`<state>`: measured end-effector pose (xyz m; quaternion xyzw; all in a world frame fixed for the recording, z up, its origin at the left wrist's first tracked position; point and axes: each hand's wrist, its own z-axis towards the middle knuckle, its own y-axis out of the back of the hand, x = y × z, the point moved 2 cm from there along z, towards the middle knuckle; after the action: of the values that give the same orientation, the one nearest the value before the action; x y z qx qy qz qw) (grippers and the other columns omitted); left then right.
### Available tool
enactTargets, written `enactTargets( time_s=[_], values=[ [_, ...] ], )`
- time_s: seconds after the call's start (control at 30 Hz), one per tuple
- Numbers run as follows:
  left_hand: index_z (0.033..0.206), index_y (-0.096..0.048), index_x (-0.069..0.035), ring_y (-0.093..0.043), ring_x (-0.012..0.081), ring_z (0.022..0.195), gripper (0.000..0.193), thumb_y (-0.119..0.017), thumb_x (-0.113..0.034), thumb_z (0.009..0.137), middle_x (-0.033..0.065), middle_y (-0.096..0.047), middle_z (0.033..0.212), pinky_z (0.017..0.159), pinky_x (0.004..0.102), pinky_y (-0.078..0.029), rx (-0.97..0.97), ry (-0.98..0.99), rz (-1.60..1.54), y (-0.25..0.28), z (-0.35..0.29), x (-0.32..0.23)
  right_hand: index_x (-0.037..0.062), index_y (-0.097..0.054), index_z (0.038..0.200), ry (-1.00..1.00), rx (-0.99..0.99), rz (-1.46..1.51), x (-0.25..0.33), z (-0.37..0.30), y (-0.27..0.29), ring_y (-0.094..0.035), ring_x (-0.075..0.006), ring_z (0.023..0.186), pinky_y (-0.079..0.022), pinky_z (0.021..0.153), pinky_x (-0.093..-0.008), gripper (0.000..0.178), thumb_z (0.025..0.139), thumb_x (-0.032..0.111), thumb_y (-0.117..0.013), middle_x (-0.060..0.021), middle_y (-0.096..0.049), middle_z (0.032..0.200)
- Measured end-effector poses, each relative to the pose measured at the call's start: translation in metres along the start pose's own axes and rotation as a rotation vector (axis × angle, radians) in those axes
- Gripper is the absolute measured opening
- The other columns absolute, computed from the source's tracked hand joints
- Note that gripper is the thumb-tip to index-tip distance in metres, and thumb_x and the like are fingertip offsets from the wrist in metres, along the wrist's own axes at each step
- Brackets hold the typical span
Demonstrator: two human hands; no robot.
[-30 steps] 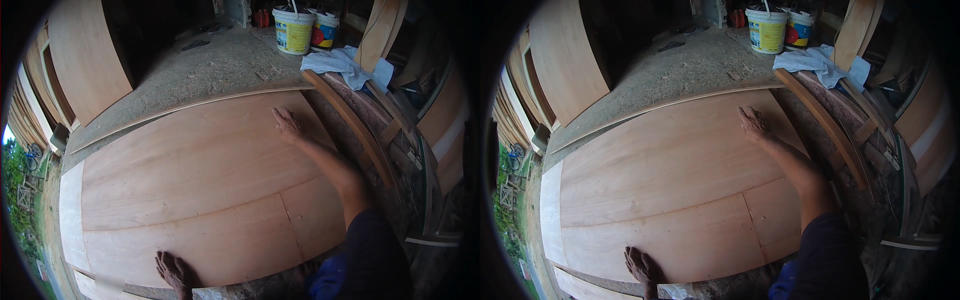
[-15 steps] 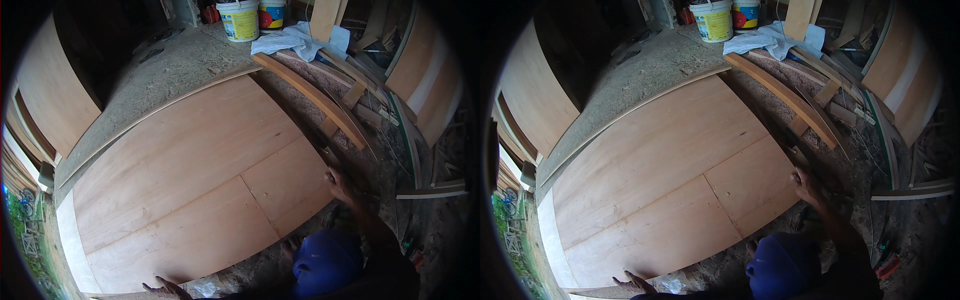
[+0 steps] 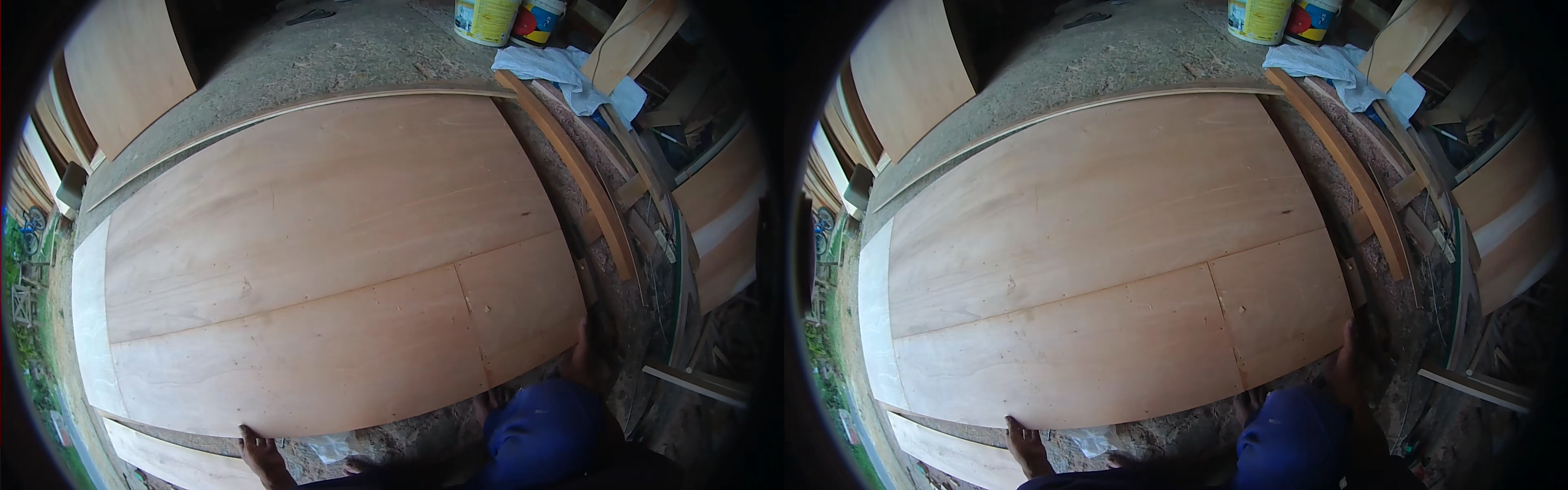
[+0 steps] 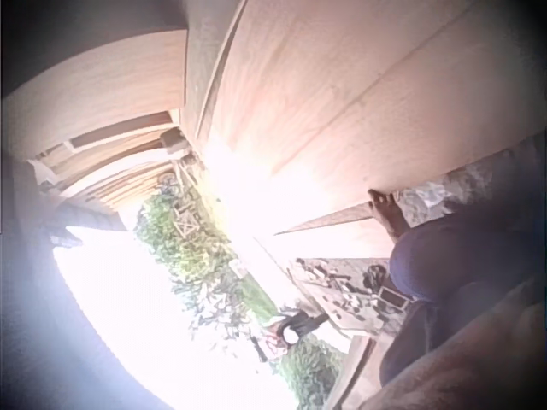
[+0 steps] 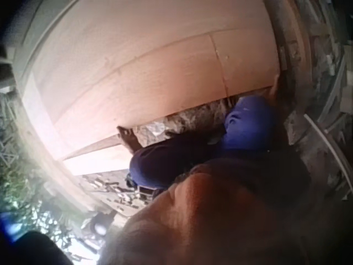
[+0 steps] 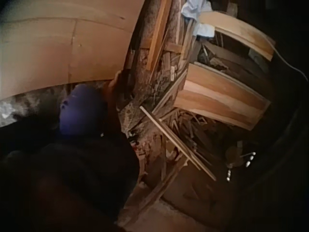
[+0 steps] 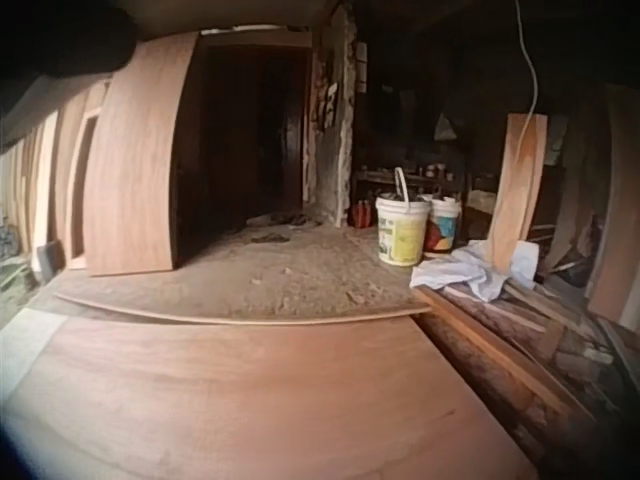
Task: The person sits on the floor of a workshop and assembles a wooden structure. They use a hammer to drive nails into a large wooden panel and attach smaller wooden strips to it. The person also wipes the surface of the wood with a cloth and lifts the assembled panel at the end.
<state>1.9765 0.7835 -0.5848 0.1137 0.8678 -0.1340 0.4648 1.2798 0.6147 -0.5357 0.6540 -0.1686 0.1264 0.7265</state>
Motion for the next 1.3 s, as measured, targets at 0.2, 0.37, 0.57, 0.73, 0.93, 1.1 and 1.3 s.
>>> enactTargets(
  time_s=[0.2,0.37,0.57,0.73,0.93,1.1,1.3],
  values=[
    [0.135,-0.050,0.001,-0.058,0.0312,0.118,0.055,-0.063,-0.040,0.101,0.0148,-0.058,0.123,0.098,0.0486,-0.051,-0.083,0.234,0.156,-0.027,-0.019,-0.010,0.0045,-0.030,0.155,-0.811,-0.066,1.442,-0.051,-0.009,-0.017,-0.046,-0.0319,0.139,-0.041,0.113,-0.0464,0.079,0.102,0.060,-0.048,-0.0156,-0.045,0.152],
    [0.132,-0.056,-0.003,-0.057,0.0300,0.122,0.048,-0.067,-0.036,0.098,0.0156,-0.057,0.130,0.101,0.0462,-0.051,-0.159,0.384,-0.017,-0.025,-0.010,-0.029,0.0166,-0.029,0.157,-1.116,0.010,1.341,0.001,0.015,-0.012,-0.039,-0.0284,0.143,-0.035,0.116,-0.0469,0.090,0.093,0.077,-0.048,-0.0089,-0.039,0.156],
    [0.111,-0.068,-0.008,-0.066,0.0250,0.110,0.024,-0.073,-0.020,0.092,0.0079,-0.069,0.115,0.098,0.0424,-0.057,-0.091,0.416,-0.228,-0.043,-0.045,-0.093,0.0168,-0.036,0.154,-1.173,-0.027,1.155,0.037,0.037,0.084,-0.045,-0.0300,0.140,-0.040,0.112,-0.0528,0.093,0.086,0.077,-0.059,-0.0095,-0.047,0.150],
    [0.106,-0.069,-0.008,-0.069,0.0224,0.105,0.016,-0.070,-0.016,0.092,0.0063,-0.072,0.107,0.092,0.0394,-0.060,0.025,0.306,-0.278,-0.068,-0.077,-0.167,0.0116,-0.040,0.150,-1.042,0.054,1.165,0.097,0.076,0.186,-0.051,-0.0333,0.134,-0.042,0.110,-0.0563,0.094,0.082,0.066,-0.074,-0.0136,-0.050,0.146],
    [0.114,-0.064,-0.003,-0.065,0.0232,0.110,0.024,-0.065,-0.017,0.094,0.0102,-0.067,0.112,0.093,0.0396,-0.057,0.324,0.070,-0.042,-0.162,-0.083,-0.301,0.0112,-0.043,0.147,-0.927,0.016,1.175,0.140,0.154,0.279,-0.053,-0.0334,0.132,-0.045,0.107,-0.0565,0.082,0.085,0.051,-0.077,-0.0139,-0.051,0.143],
    [0.112,-0.064,-0.001,-0.065,0.0217,0.106,0.027,-0.068,-0.018,0.091,0.0072,-0.067,0.107,0.090,0.0373,-0.057,0.113,-0.060,0.066,-0.234,-0.092,-0.372,0.0120,-0.044,0.146,-0.857,-0.128,1.050,0.194,0.235,0.321,-0.060,-0.0313,0.119,-0.050,0.096,-0.0513,0.082,0.083,0.051,-0.079,-0.0125,-0.054,0.137],
    [0.115,-0.060,0.002,-0.062,0.0255,0.107,0.033,-0.068,-0.006,0.084,0.0116,-0.061,0.113,0.089,0.0402,-0.058,0.157,-0.046,-0.089,-0.311,-0.056,-0.436,0.0140,-0.042,0.148,-0.747,-0.106,0.955,0.239,0.313,0.357,-0.061,-0.0299,0.114,-0.050,0.097,-0.0505,0.088,0.083,0.063,-0.075,-0.0121,-0.054,0.136]
  ],
)
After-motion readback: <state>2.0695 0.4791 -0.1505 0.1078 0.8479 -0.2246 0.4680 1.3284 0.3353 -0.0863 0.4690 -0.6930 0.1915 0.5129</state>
